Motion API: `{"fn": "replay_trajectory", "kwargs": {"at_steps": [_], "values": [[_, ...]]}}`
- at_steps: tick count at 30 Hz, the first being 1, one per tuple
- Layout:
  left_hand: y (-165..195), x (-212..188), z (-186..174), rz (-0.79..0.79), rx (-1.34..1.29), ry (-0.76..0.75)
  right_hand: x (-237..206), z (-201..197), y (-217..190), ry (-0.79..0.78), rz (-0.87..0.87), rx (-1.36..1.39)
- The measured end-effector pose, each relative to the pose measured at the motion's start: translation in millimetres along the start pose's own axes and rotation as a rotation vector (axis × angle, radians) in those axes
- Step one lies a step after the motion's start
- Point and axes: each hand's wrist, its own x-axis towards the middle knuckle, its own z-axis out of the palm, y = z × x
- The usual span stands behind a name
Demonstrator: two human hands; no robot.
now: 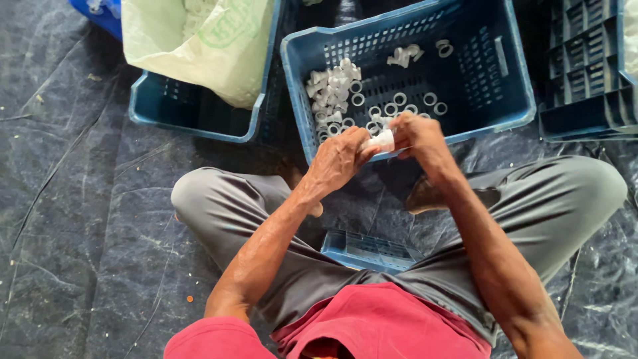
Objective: The person sits on the floor and assembles small white plastic components by hand. They pick up a central piece and a ring, fit them together, and place the assembled unit into a blue basket. This process is repeated continuously.
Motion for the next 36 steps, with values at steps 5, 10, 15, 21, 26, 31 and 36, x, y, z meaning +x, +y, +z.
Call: {"fn": "replay_trajectory", "kwargs": {"at_steps": [5, 10, 15, 21, 26, 31, 36], "values": [[3, -2, -3, -0.015, 0.068, -0.017, -13, 0, -10, -0.086, -0.056, 0.029], [7, -1, -8, 0.007, 0.100, -0.009, -11, -5, -23, 0.091, -0.013, 0.334], [9, 0, -3, 0.090, 0.168, -0.016, -5, 1, -7, -0.062, -0.087, -0.024], [-4, 5, -12, 0.039, 0.299, 0.095, -10, -13, -12, 0.006, -0.325, 0.002], [5, 8, -5, 0.109, 0.389, 0.067, 0, 4, -6, 0.052, -0.751, -0.854], [-6, 6, -22, 0.000, 0.378, 0.193, -23, 5, 14, -0.019, -0.743, -0.700], [-8, 6, -15, 0.037, 0.380, 0.143, -7, -2, 10, 0.029, -0.702, -0.627]]}}
